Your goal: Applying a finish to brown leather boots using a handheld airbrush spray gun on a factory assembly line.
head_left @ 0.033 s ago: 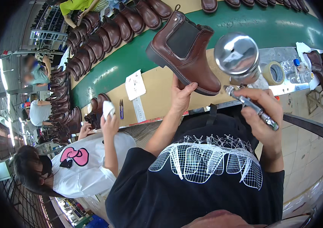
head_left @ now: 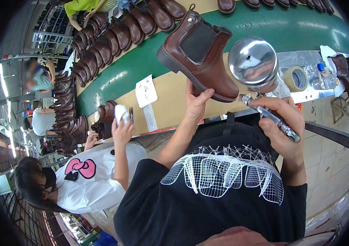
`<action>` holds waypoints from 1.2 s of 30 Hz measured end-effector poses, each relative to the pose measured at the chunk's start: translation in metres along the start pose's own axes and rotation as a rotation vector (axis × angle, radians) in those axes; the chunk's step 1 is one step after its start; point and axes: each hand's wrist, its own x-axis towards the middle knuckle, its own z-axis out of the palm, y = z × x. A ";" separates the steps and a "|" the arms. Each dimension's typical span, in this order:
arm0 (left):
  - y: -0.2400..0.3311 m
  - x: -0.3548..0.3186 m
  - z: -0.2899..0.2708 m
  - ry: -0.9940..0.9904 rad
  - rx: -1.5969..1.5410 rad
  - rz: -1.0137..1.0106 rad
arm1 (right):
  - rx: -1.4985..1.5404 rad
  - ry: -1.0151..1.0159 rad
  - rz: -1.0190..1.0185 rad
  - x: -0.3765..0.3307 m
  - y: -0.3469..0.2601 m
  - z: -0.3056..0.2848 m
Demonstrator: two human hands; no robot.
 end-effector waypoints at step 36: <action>0.001 -0.005 -0.006 -0.091 -0.172 -0.096 | -0.023 0.243 -0.036 0.010 0.002 0.011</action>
